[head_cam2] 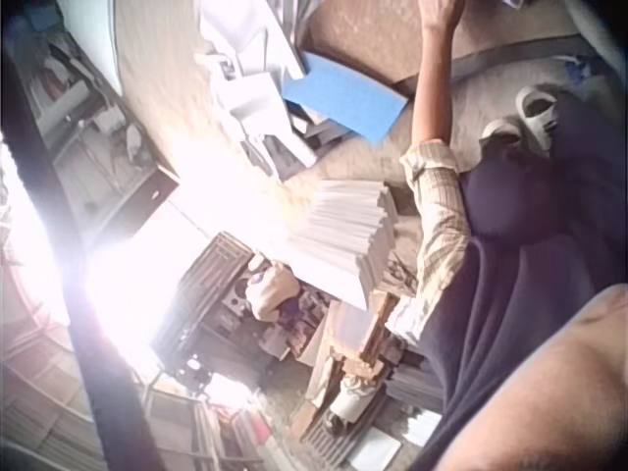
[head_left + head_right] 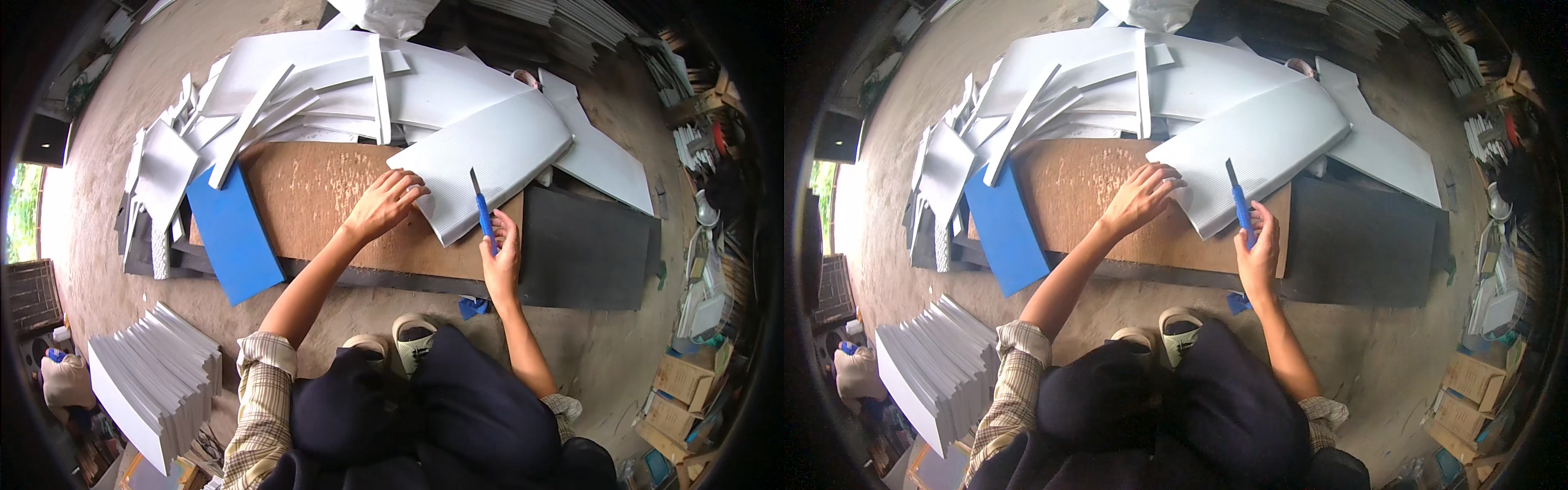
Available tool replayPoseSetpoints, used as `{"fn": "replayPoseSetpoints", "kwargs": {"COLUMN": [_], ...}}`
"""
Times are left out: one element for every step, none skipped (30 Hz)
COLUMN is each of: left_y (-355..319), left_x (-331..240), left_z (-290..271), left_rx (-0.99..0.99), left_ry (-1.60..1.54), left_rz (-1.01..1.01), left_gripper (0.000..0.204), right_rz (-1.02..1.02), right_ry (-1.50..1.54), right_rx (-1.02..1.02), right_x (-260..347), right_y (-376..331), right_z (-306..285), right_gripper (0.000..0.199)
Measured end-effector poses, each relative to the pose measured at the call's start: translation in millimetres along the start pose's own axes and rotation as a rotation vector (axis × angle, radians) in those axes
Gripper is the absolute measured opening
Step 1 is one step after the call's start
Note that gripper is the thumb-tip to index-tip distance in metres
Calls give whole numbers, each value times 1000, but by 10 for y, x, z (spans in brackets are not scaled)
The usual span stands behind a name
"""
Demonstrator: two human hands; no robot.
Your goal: The person sits on the floor and uses a blue utility knife to cut white foam sheets. They place a blue template on the white foam, trace the edges with the knife, and then remove the excess foam. The person repeats this process for multiple sheets, stacking the cut pieces.
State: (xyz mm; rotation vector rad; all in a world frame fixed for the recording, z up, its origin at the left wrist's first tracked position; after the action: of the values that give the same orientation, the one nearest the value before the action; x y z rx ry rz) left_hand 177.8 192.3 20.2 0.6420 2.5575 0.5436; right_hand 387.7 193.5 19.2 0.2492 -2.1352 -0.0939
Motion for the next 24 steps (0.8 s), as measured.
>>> {"fn": "replayPoseSetpoints", "kwargs": {"left_y": [32,43,54,48,81,100,112,132,98,6,-184,-261,-341,-425,-568,-745,-943,-1123,-1357,-1492,-1656,-1800,-1903,-2027], "left_x": [-26,-22,-18,-21,-40,-68,-101,-105,-39,11,153,192,211,204,236,260,265,273,375,385,443,510,566,629], "left_z": [41,85,124,150,99,39,-25,-167,-285,-391,-401,-516,-616,-747,-790,-863,-968,-1020,-1013,-1051,-1085,-1109,-1106,-1139], "left_rx": [-2,0,2,3,-37,-78,-120,-257,-353,-449,-337,-544,-589,-633,-631,-573,-539,-503,-462,-416,-403,-389,-385,-384], "left_ry": [34,54,75,98,97,98,99,6,-141,-290,-279,-493,-622,-749,-1016,-1091,-1126,-1177,-1137,-1142,-1132,-1122,-1112,-1093], "left_rz": [19,33,45,55,53,48,43,-3,-189,-376,-802,-782,-771,-754,-833,-959,-1072,-1182,-1240,-1302,-1309,-1315,-1345,-1383], "left_gripper": [29,29,30,30,28,26,24,18,19,20,19,16,15,14,15,17,18,18,19,20,21,23,24,25], "right_rz": [23,34,43,50,8,27,-11,-54,-64,-68,-87,-106,-136,-164,-184,-204,-220,-209,-197,-185,-207,-170,-237,-280], "right_ry": [20,34,49,64,51,78,76,82,118,143,164,186,213,223,258,293,316,321,327,322,270,349,248,242], "right_rx": [11,8,8,9,-39,-76,-129,-182,-218,-245,-285,-322,-352,-373,-384,-394,-376,-332,-287,-245,-184,-112,-55,-15], "right_x": [-28,-25,-18,-8,24,36,72,154,225,310,401,480,569,678,794,913,1015,1070,1112,1118,1151,1132,1050,1048], "right_y": [-6,2,7,5,17,14,25,63,94,111,138,164,188,210,210,213,216,213,212,214,195,177,178,130], "right_z": [-15,-39,-59,-75,-137,-212,-299,-391,-483,-583,-679,-761,-824,-892,-912,-921,-876,-782,-665,-557,-364,-114,120,394], "right_gripper": [44,44,44,44,43,42,42,41,41,40,40,39,38,37,37,36,36,36,36,37,38,39,39,38]}}
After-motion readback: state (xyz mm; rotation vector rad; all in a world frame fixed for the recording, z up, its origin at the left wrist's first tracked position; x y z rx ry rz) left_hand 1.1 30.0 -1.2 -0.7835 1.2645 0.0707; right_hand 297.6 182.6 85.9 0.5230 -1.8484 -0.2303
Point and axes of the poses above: each hand's wrist, its own y-axis towards the middle knuckle, its own z-axis out of the palm, x = y × z, the point moved 6 cm from there along y, towards the middle knuckle, and after that the axes turned 2 degrees about -x, right-handed, at the moved point
